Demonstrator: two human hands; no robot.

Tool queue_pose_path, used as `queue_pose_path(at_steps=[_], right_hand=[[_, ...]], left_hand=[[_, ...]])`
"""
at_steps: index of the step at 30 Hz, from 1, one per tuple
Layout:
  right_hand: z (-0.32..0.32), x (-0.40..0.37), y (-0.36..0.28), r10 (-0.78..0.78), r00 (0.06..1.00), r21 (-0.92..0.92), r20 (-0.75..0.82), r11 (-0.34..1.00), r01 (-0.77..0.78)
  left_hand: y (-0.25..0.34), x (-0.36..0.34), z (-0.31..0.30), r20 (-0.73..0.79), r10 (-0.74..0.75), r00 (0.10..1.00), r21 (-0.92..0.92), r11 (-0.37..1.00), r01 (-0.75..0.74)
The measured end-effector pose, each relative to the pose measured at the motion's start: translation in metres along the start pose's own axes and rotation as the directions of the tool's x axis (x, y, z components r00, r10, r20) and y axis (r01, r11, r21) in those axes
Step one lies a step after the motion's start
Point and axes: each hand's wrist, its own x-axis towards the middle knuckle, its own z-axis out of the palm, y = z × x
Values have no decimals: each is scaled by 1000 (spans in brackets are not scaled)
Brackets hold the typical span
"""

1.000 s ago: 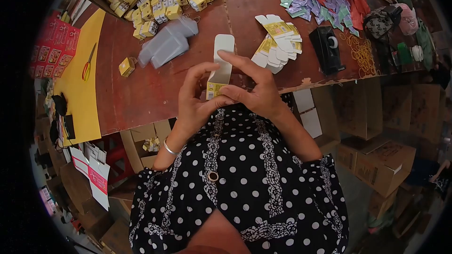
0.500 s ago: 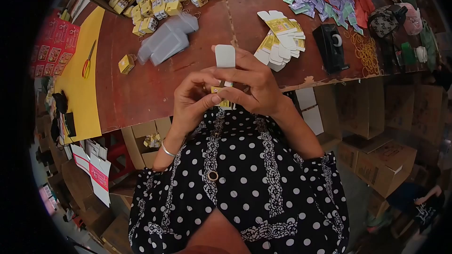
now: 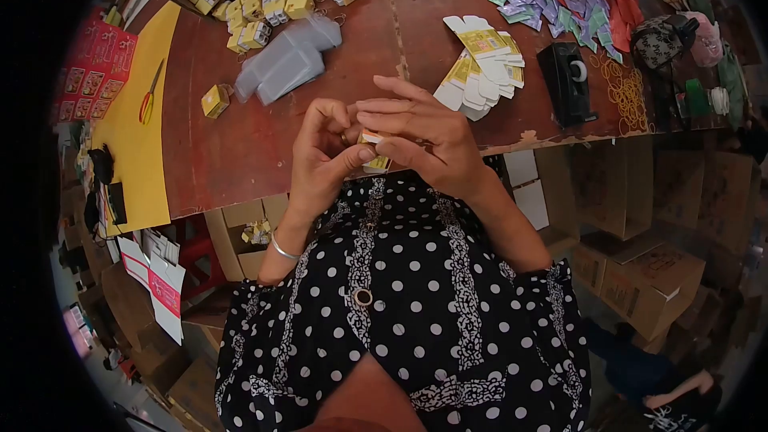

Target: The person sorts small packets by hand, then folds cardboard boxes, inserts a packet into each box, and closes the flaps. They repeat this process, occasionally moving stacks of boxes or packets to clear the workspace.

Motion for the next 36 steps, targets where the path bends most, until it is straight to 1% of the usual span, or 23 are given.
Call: queue_pose_path(at_steps=[1,2,4,6,8,12,14,17,19,20,22,23,25,26,28,30,32,33,34,35,36], right_hand=[[0,-2,1,63,998,36,-4,997,-63],[2,-2,0,65,998,37,-3,997,-65],[6,-1,-3,165,985,140,-49,978,-157],[5,1,-5,169,984,126,-57,979,-161],[5,2,-5,170,983,112,-65,980,-162],[1,5,-4,190,979,114,-80,977,-180],[1,5,-3,193,978,106,-74,977,-185],[2,6,-4,211,974,74,-79,976,-206],[3,5,-3,175,982,2,-71,984,-176],[2,6,-2,176,982,2,-70,984,-176],[0,6,1,-3,1000,-119,-7,993,2],[1,6,0,-3,1000,-119,-6,993,2],[4,7,-4,-39,999,-216,5,976,40],[3,6,-4,-40,999,-216,7,976,41],[3,5,-2,-103,994,-394,41,912,111],[2,5,-3,-110,992,-418,54,900,123],[2,4,-4,-116,991,-442,66,887,134],[3,4,-5,-73,995,-424,61,901,92],[3,4,-6,-32,998,-412,54,910,51],[-1,5,-11,-36,998,-429,47,902,53],[-4,6,-18,58,993,-360,98,933,-19]], left_hand=[[-3,0,-3,17,6,1000,27,1000,-6],[-4,-1,-4,35,11,999,54,998,-13],[-2,0,-2,33,12,999,56,998,-14],[-2,0,-1,31,13,999,58,998,-15],[-2,1,-2,28,12,1000,131,991,-15],[-1,3,0,28,10,1000,127,992,-14],[1,3,1,16,-21,1000,144,989,18],[-1,3,2,6,-7,1000,128,992,6],[-2,3,-1,-2,-6,1000,127,992,6],[-3,3,-2,-9,-5,1000,128,992,6],[1,3,1,-26,-7,1000,95,995,10],[2,2,3,-43,-12,999,63,998,15],[-1,2,-4,-49,-19,999,69,997,22],[-2,1,-6,-53,-25,998,76,997,29],[-1,2,-2,-60,-21,998,50,998,24],[-2,2,-2,-67,-17,998,25,1000,18],[-6,1,-8,-24,-49,999,48,998,50],[-3,1,-8,-21,-46,999,48,998,47],[2,2,-5,-25,-34,999,107,994,36],[6,5,-1,-19,-19,1000,161,987,21],[13,8,3,6,-13,1000,153,988,12]])
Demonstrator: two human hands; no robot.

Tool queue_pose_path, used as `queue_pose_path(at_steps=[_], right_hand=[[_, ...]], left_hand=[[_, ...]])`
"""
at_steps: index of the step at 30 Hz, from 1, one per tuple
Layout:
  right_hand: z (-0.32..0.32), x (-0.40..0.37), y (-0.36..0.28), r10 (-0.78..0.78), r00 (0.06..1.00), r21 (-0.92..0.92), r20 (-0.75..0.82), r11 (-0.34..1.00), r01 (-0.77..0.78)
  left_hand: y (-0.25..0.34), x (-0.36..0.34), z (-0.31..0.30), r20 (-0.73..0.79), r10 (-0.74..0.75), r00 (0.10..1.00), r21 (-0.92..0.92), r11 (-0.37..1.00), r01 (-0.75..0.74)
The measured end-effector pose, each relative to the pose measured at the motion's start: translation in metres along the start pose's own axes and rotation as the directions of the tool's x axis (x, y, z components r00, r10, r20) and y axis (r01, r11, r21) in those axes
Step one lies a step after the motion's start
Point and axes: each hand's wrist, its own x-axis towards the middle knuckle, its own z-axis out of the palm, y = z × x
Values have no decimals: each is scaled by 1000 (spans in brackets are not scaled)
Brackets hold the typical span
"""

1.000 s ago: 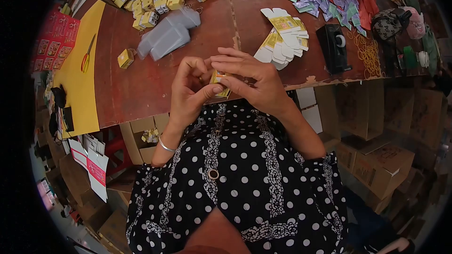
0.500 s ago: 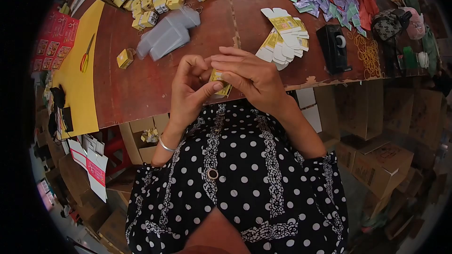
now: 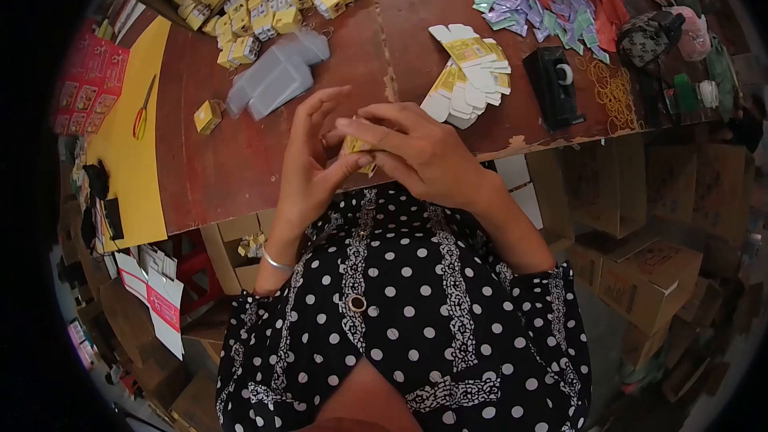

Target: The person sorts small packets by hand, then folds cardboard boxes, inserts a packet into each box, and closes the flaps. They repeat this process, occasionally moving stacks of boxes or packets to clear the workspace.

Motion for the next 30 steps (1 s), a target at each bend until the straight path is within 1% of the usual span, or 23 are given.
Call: queue_pose_path(at_steps=[1,2,3,4,5,6,7,8,9,10,11,12,13,15,16,17,18,20,21,23,27,29,30], right_hand=[[-5,1,-3,66,994,78,84,994,-73],[-9,3,-2,25,997,114,72,993,-33],[-13,3,1,26,998,88,60,996,-31],[-17,3,3,79,996,169,29,982,-83],[-18,3,6,132,991,253,1,959,-128],[-13,2,8,309,948,536,-71,813,-225],[-11,4,9,305,948,521,-87,825,-218],[-9,8,9,347,926,634,-152,752,-178],[-6,10,9,394,895,736,-207,666,-123],[-3,12,8,394,893,730,-216,673,-120],[0,15,9,384,917,715,-108,670,-197],[2,18,11,374,928,693,3,667,-271],[-2,23,22,260,966,578,-17,791,-203],[-56,37,45,298,951,285,79,908,-308],[-81,47,74,386,918,111,-98,920,-375],[-103,57,110,427,859,-51,-283,887,-458],[-124,63,146,393,824,-197,-408,843,-500],[-155,74,205,473,800,-549,-369,583,-598],[-161,76,235,467,805,-551,-366,588,-592],[-162,79,287,467,857,-521,-218,687,-507],[-140,95,318,477,854,-506,-208,695,-511],[-136,101,321,411,904,-582,-117,709,-398],[-134,102,328,410,905,-581,-110,713,-393]], left_hand=[[9,2,1,21,2,1000,116,993,-5],[14,3,0,39,7,999,230,973,-16],[13,5,-5,44,15,999,282,959,-27],[17,8,-10,65,31,997,276,960,-48],[22,11,-16,39,186,982,481,858,-182],[25,15,-21,43,344,938,661,694,-285],[28,19,-25,-25,377,926,618,734,-282],[22,21,-21,-9,385,923,610,733,-299],[12,21,-18,-84,242,967,306,930,-206],[8,22,-14,-105,73,992,-39,996,-77],[10,24,-12,-62,-61,996,44,997,63],[7,26,-8,-58,-58,997,45,997,60],[1,29,-5,-117,-1,993,20,1000,3],[-4,33,-6,-175,52,983,-9,998,-55],[-4,34,-14,-125,11,992,-26,1000,-14],[-4,34,-18,-76,-31,997,-39,999,28],[-7,34,-18,-79,-30,996,-39,999,27],[-15,35,-19,-39,-92,995,44,995,94],[-17,36,-19,-44,-85,995,45,995,87],[-21,38,-21,4,-112,994,39,993,112],[-25,34,-25,-45,-130,991,-38,991,128],[-21,33,-25,-54,-140,989,-78,988,136],[-22,33,-29,-61,-141,988,-79,988,136]])
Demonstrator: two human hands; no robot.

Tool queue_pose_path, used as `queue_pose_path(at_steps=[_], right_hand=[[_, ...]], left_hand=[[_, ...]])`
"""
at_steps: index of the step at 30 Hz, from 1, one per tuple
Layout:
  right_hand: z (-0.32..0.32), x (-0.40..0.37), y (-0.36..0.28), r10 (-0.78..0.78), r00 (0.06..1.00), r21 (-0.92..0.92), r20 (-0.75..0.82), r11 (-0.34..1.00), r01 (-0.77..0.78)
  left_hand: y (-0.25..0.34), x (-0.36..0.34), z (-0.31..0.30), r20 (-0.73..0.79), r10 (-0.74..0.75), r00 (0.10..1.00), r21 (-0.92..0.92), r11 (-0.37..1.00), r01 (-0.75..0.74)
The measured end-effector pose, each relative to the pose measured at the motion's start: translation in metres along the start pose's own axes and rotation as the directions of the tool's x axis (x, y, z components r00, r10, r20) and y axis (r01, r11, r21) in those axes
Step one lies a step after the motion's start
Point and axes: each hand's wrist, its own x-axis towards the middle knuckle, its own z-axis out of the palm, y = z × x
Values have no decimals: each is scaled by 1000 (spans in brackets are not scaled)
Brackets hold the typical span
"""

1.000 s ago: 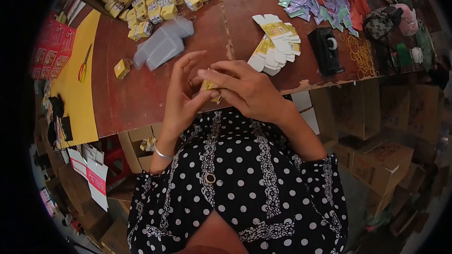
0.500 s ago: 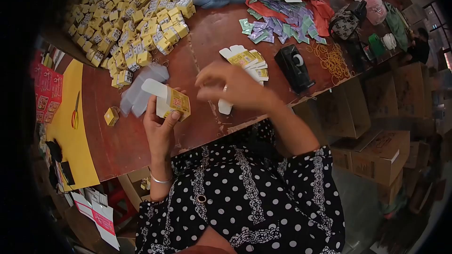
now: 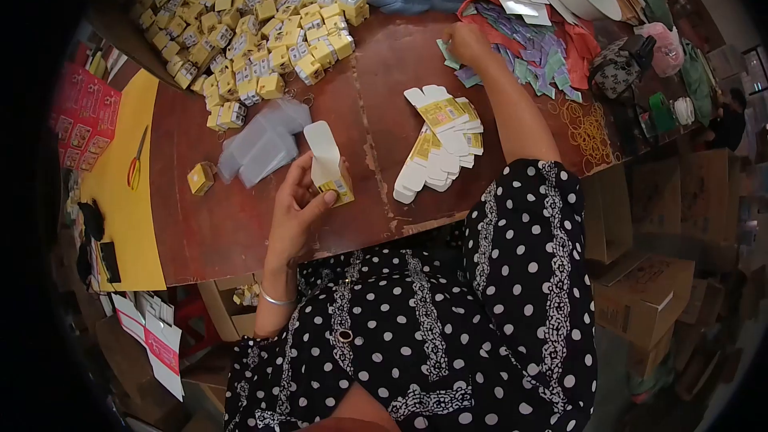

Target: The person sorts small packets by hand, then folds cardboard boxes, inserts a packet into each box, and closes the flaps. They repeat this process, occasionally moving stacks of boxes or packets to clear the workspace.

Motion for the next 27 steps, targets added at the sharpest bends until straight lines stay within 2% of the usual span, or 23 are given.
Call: queue_pose_path(at_steps=[2,5,6,8,9,10,11,12,14,16,18,20,22,23,25,27], right_hand=[[9,4,4,3,998,-88,-69,996,-10],[17,14,11,67,997,-161,-41,984,-73],[12,16,6,51,998,-164,-44,985,-58],[10,7,-20,-6,993,-49,-119,999,0],[-4,-2,-50,66,987,225,-146,974,-32],[-28,-18,-93,140,981,483,-137,874,-58],[-52,-38,-138,105,981,642,-166,766,27],[-72,-64,-179,92,976,776,-198,623,99],[-89,-115,-244,26,964,846,-264,487,219],[-87,-159,-288,-7,927,763,-375,565,313],[-85,-179,-302,-114,907,604,-404,711,359],[-77,-186,-306,-72,922,652,-380,687,322],[-75,-189,-307,-219,899,504,-379,766,399],[-76,-189,-307,-222,899,506,-377,764,401],[-81,-188,-304,-225,947,554,-230,769,318],[-79,-185,-300,-258,939,533,-227,774,341]], left_hand=[[-3,0,-7,17,10,1000,-4,1000,-10],[-3,-3,-5,1,49,999,3,999,-49],[-2,-4,-3,-8,62,998,0,998,-62],[1,-8,-2,-46,138,989,43,990,-136],[3,-10,-4,-72,142,987,48,989,-138],[2,-11,-7,-101,180,978,87,981,-172],[1,-14,-9,-133,217,967,125,971,-201],[0,-17,-10,-161,212,964,128,973,-192],[1,-18,-8,-168,246,955,195,958,-212],[0,-17,-3,-150,260,954,188,955,-230],[0,-18,6,-120,266,956,174,954,-244],[4,-21,13,-121,332,935,251,922,-295],[2,-23,12,-105,370,923,322,891,-320],[1,-25,11,-91,405,910,391,855,-341],[1,-28,12,-94,420,903,412,842,-349],[2,-29,14,-92,431,898,429,830,-355]])
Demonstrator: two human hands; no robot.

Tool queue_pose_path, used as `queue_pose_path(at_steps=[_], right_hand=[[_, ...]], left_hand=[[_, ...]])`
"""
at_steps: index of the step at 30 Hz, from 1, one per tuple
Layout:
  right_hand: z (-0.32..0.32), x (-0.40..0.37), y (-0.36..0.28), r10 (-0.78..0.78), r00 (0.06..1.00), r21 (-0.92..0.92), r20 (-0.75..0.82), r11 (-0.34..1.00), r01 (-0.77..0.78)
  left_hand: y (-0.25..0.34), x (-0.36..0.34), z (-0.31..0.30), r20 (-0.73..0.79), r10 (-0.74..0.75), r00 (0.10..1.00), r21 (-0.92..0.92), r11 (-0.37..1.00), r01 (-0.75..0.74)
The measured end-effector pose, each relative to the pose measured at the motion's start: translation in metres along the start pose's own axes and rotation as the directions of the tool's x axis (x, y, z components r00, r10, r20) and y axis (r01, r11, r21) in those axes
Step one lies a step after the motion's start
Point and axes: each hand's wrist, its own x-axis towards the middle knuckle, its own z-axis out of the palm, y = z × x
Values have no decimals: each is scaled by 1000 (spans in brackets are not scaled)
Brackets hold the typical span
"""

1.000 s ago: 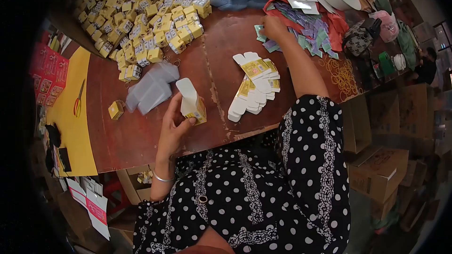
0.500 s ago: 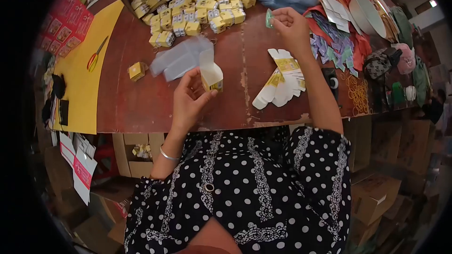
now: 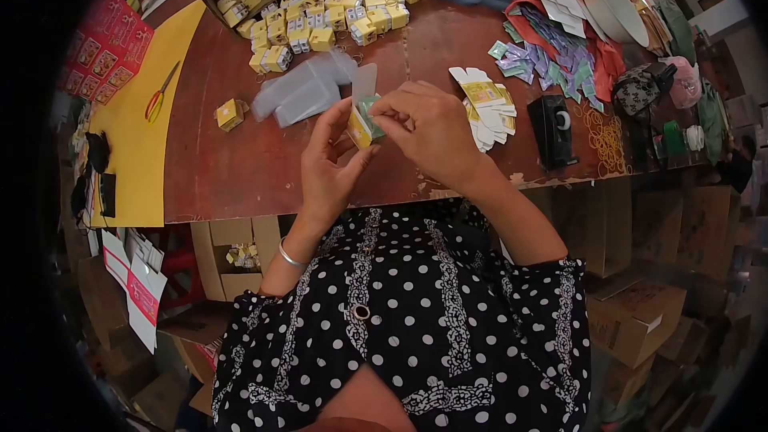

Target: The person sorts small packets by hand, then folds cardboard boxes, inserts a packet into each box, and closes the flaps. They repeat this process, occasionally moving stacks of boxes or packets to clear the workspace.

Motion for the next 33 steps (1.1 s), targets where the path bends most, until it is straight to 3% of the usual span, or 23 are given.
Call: queue_pose_path(at_steps=[6,8,10,11,15,22,27,31,33], right_hand=[[-14,-2,10,-28,995,23,98,999,26],[-26,-4,11,-6,989,44,145,999,-1],[-38,-10,13,-36,998,394,-48,918,52],[-39,-17,25,-96,995,424,4,902,85],[-7,-40,27,-87,994,391,73,919,52],[1,-52,28,-59,997,416,50,909,33],[3,-50,25,-178,983,345,-47,920,183],[4,-48,21,-152,988,339,-27,928,152],[1,-46,25,-239,971,275,-7,933,232]], left_hand=[[2,1,1,80,-34,996,-118,992,44],[7,2,0,84,-32,996,-366,929,61],[6,2,-2,105,-11,994,-412,909,54],[5,1,-3,124,15,992,-459,887,44],[1,-3,0,171,6,985,-479,874,78],[5,-6,-2,286,22,958,-447,887,113],[5,-6,-9,350,23,937,-444,884,144],[10,-5,-10,365,-3,931,-455,872,181],[10,-5,-10,382,-24,924,-450,868,209]])
